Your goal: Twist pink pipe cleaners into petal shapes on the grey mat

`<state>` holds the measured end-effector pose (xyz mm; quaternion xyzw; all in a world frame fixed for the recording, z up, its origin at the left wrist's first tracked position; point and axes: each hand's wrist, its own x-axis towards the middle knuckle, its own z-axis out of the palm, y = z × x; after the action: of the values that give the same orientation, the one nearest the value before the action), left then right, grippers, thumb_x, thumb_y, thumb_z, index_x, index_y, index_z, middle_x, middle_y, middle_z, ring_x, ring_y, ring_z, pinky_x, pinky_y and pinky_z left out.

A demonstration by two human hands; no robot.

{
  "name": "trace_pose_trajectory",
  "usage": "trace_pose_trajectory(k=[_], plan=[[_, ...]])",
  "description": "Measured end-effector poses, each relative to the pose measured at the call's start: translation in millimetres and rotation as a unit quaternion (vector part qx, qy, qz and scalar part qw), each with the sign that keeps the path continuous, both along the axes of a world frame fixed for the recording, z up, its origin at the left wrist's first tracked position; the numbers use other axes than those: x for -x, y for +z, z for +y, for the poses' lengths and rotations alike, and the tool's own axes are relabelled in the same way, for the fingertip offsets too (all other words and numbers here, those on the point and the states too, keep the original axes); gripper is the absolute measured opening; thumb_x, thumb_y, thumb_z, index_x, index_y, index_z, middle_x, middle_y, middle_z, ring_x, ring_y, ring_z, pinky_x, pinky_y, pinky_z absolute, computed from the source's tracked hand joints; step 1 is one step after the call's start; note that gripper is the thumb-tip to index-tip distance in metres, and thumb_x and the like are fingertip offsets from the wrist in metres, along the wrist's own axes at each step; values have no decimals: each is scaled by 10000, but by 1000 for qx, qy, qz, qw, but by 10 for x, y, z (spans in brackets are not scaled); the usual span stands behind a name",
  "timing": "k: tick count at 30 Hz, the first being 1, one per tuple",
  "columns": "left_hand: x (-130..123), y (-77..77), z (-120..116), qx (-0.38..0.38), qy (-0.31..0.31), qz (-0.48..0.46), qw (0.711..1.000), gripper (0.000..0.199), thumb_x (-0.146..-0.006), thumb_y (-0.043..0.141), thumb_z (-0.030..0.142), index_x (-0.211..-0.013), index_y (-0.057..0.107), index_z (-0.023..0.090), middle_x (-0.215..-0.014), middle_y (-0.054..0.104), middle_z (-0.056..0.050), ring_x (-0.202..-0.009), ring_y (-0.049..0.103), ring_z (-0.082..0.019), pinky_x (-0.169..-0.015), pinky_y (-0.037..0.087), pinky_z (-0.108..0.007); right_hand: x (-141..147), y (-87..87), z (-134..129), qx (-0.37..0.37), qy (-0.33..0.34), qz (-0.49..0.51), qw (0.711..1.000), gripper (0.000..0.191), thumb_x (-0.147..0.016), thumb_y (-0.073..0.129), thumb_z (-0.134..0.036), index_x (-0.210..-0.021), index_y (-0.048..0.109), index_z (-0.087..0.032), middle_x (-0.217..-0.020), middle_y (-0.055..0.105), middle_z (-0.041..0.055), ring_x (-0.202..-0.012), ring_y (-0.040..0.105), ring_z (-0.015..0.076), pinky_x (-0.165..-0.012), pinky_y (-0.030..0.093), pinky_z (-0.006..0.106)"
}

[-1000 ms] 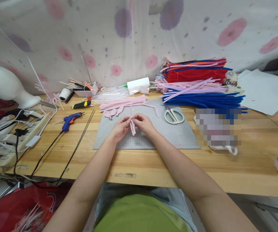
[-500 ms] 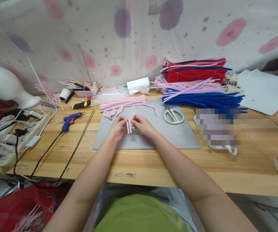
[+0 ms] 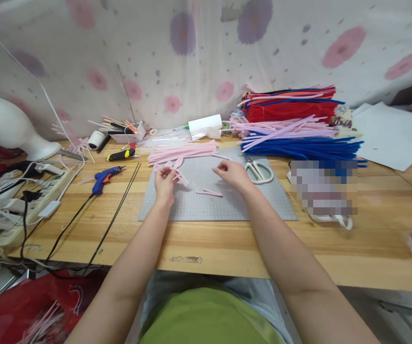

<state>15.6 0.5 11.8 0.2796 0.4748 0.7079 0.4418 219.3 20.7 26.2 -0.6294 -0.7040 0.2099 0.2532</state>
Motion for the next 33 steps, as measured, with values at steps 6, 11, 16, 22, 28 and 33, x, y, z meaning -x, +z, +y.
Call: trace_pose_trajectory(k=[6, 11, 16, 22, 28, 33], plan=[[-137, -12, -92, -3, -76, 38, 996, 275, -580, 591, 142, -798, 427, 178, -771, 473, 28, -673, 601, -110, -584, 461, -234, -156, -103, 101, -75, -128, -73, 986, 244, -723, 473, -266, -908, 587, -156, -877, 615, 100, -798, 544, 206, -654, 373, 290], [-144, -46, -104, -3, -115, 81, 990, 235, -623, 557, 156, -826, 439, 179, -799, 478, 21, -623, 589, -87, -549, 453, -210, -109, -239, 182, -27, -124, -183, 975, 262, -734, 445, -198, -925, 581, -81, -955, 581, 196, -895, 545, 266, -722, 384, 335], [-106, -85, -65, 10, -91, 115, 989, 178, -658, 537, 175, -818, 461, 178, -812, 493, 13, -557, 546, -60, -502, 426, -189, -87, -201, 143, 6, -128, -159, 979, 173, -695, 484, -184, -802, 604, -118, -835, 617, 149, -801, 570, 246, -673, 397, 334], [-28, -128, -65, 3, -44, 302, 952, 181, -659, 578, 189, -839, 581, 189, -945, 522, -56, -870, 533, -137, -742, 438, -267, 0, -42, -6, 191, -15, 373, 908, 76, -630, 579, -163, -704, 561, -154, -573, 547, -7, -518, 498, 87, -561, 420, 230], [-118, -28, -130, -38, -150, 226, 962, 273, -726, 533, 369, -919, 616, 195, -940, 575, -70, -793, 547, -128, -683, 446, -262, 257, 12, -151, 363, 67, 531, 762, 163, -579, 640, -91, -719, 573, -138, -575, 563, -15, -515, 525, 60, -515, 435, 178], [-184, 14, -164, -13, -240, 139, 961, 285, -708, 547, 403, -825, 645, 162, -789, 623, -39, -694, 553, -102, -613, 433, -220, 403, -30, -236, 383, 127, 522, 752, 212, -582, 666, -128, -775, 578, -138, -623, 573, -7, -546, 526, 66, -561, 450, 206]])
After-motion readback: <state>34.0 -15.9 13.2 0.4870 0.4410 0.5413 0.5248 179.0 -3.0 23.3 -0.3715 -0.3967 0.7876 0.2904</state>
